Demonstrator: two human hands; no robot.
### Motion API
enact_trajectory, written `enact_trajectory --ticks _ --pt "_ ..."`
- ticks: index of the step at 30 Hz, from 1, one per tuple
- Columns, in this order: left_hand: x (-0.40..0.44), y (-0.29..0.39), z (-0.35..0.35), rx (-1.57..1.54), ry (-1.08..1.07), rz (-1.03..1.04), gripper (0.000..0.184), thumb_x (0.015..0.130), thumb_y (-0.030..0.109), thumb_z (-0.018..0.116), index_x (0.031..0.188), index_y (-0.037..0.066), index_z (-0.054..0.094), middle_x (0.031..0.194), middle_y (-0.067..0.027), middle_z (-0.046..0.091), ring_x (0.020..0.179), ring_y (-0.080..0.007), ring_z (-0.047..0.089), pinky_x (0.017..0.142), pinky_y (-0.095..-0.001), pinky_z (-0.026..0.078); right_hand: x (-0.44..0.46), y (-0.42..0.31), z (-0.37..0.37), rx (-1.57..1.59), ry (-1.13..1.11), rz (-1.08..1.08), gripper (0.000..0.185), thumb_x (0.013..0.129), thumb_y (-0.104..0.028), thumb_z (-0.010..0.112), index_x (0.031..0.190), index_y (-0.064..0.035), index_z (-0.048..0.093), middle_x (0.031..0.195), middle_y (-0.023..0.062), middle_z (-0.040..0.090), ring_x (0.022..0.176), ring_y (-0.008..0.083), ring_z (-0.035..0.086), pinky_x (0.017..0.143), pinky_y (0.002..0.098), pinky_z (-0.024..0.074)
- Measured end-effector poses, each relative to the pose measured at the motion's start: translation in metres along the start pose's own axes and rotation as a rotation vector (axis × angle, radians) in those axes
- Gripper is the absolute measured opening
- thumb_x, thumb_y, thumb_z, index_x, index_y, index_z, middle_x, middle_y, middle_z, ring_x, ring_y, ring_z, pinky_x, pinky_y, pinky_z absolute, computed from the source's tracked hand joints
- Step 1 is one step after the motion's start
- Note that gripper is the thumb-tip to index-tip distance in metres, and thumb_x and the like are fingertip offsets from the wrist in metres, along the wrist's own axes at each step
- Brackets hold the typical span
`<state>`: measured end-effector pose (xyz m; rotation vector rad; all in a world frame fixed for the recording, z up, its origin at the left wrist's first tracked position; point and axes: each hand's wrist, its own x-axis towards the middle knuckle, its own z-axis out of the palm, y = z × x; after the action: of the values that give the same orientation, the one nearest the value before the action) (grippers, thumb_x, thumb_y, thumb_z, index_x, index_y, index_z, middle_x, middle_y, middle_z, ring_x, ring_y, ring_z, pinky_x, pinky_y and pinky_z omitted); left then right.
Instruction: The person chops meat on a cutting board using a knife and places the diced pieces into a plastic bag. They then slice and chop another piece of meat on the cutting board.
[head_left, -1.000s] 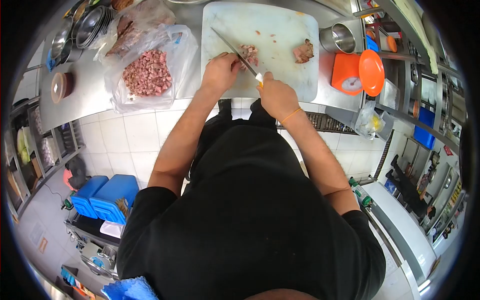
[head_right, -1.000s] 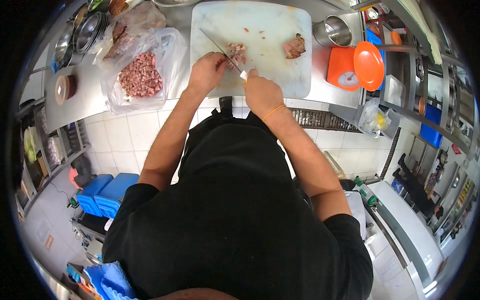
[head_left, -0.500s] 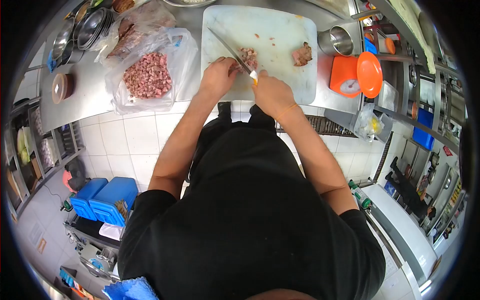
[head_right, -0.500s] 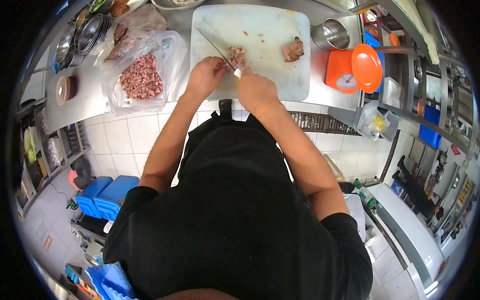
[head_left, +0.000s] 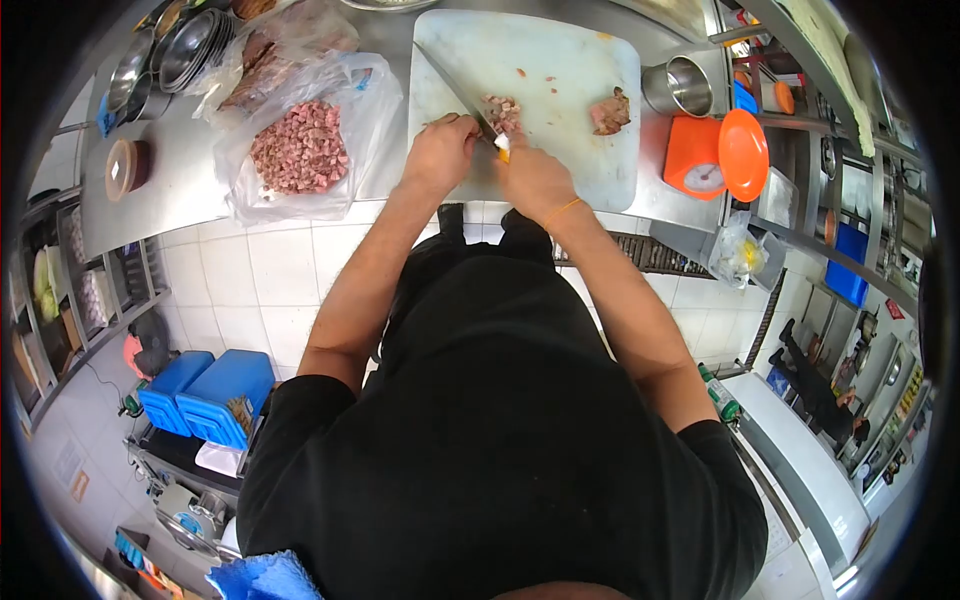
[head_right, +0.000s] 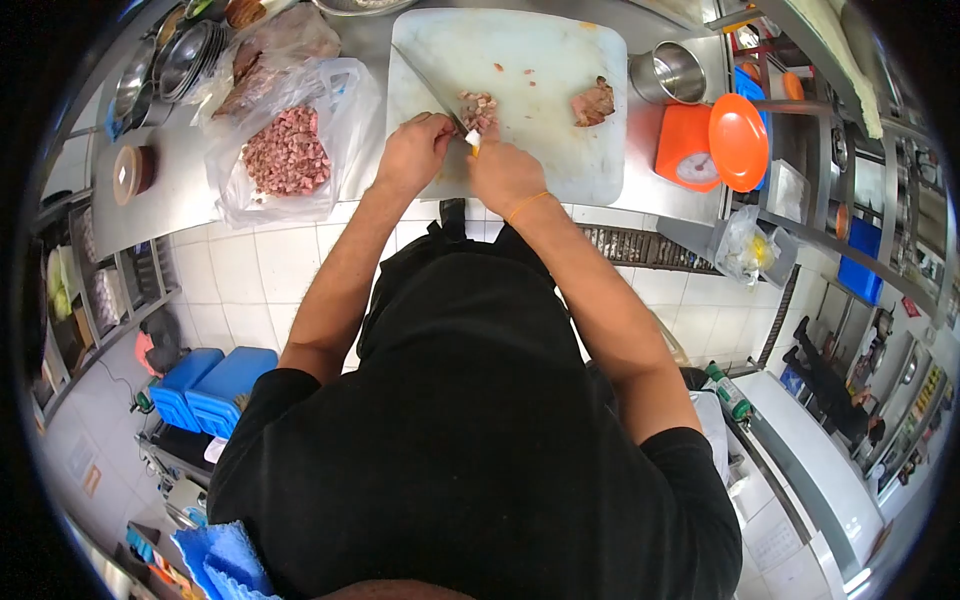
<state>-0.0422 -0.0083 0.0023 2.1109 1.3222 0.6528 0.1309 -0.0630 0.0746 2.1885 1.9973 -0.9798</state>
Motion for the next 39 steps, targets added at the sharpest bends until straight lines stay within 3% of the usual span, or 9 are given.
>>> enact_trajectory --ticks 9,12,21,27,30,31,34,35,39 --pt "0.001 -0.001 -0.001 0.087 -0.026 0.018 0.008 0.091 0.007 0.072 0.099 0.006 0.074 0.097 -0.0127 0.074 0.093 -0.0369 0.073 0.082 -0.0477 0.059 0.002 0.001 0.026 0.027 0.031 0.001 0.049 0.106 -0.027 0.060 0.133 0.0136 0.053 0.095 0.0277 0.077 0.091 0.0463 0.076 0.082 0.0562 0.0587" --pt "0.003 -0.002 0.000 0.129 -0.035 0.027 0.008 0.091 0.009 0.071 0.098 0.007 0.074 0.096 -0.0124 0.074 0.092 -0.0369 0.073 0.081 -0.0478 0.059 0.007 0.004 0.031 0.033 0.076 -0.011 0.043 0.106 -0.027 0.060 0.124 0.0115 0.055 0.095 0.0285 0.076 0.091 0.0466 0.075 0.082 0.0563 0.0586" --pt "-0.001 0.012 0.000 0.073 0.074 -0.093 0.012 0.091 0.008 0.074 0.103 0.008 0.075 0.102 -0.0109 0.076 0.096 -0.0355 0.073 0.083 -0.0465 0.059 -0.036 0.037 0.009 0.105 0.170 0.107 0.047 0.105 -0.036 0.064 0.130 0.0032 0.057 0.099 0.0289 0.076 0.094 0.0485 0.074 0.083 0.0574 0.0570" --pt "0.004 0.014 0.017 -0.066 0.261 0.082 0.040 0.094 0.011 0.073 0.134 0.008 0.069 0.138 -0.0146 0.068 0.130 -0.0390 0.062 0.108 -0.0475 0.051 -0.089 0.099 0.038 0.639 0.096 0.300 0.041 0.105 -0.039 0.069 0.106 0.0020 0.062 0.073 0.0162 0.070 0.060 0.0292 0.071 0.060 0.0430 0.0561" --pt "0.018 0.029 0.031 -0.057 0.262 0.100 0.051 0.095 0.016 0.074 0.143 0.006 0.063 0.152 -0.0198 0.059 0.142 -0.0419 0.053 0.117 -0.0487 0.045 -0.107 0.105 0.055 0.744 0.210 0.305 0.044 0.105 -0.041 0.071 0.100 0.0020 0.060 0.064 0.0101 0.062 0.051 0.0188 0.064 0.053 0.0362 0.0525" --pt "0.024 0.030 0.035 -0.066 0.279 0.100 0.051 0.095 0.017 0.074 0.142 0.004 0.062 0.152 -0.0218 0.058 0.142 -0.0435 0.052 0.118 -0.0503 0.044 -0.110 0.105 0.054 0.726 0.244 0.316 0.042 0.104 -0.039 0.071 0.101 0.0021 0.061 0.066 0.0153 0.066 0.053 0.0282 0.068 0.055 0.0406 0.0542" --pt "0.038 0.032 0.050 -0.072 0.313 0.107 0.051 0.096 0.020 0.072 0.142 0.000 0.062 0.152 -0.0262 0.056 0.143 -0.0469 0.050 0.120 -0.0534 0.041 -0.102 0.109 0.048 0.568 0.357 0.293 0.039 0.104 -0.037 0.071 0.102 0.0014 0.062 0.073 0.0224 0.070 0.064 0.0397 0.073 0.061 0.0473 0.0567" --pt "0.039 0.028 0.050 -0.056 0.320 0.110 0.050 0.097 0.020 0.071 0.142 0.000 0.061 0.152 -0.0267 0.056 0.144 -0.0471 0.050 0.120 -0.0532 0.040 -0.101 0.111 0.042 0.320 0.366 0.287 0.038 0.105 -0.036 0.068 0.108 0.0015 0.061 0.082 0.0283 0.073 0.078 0.0474 0.074 0.070 0.0537 0.0584" --pt "0.034 0.016 0.045 -0.162 0.291 0.086 0.049 0.104 0.022 0.064 0.146 -0.002 0.057 0.153 -0.0282 0.054 0.144 -0.0476 0.049 0.122 -0.0519 0.039 -0.085 0.096 0.026 -0.049 0.327 0.283 0.032 0.107 -0.030 0.060 0.115 0.0000 0.053 0.094 0.0262 0.075 0.085 0.0460 0.075 0.074 0.0547 0.0599"
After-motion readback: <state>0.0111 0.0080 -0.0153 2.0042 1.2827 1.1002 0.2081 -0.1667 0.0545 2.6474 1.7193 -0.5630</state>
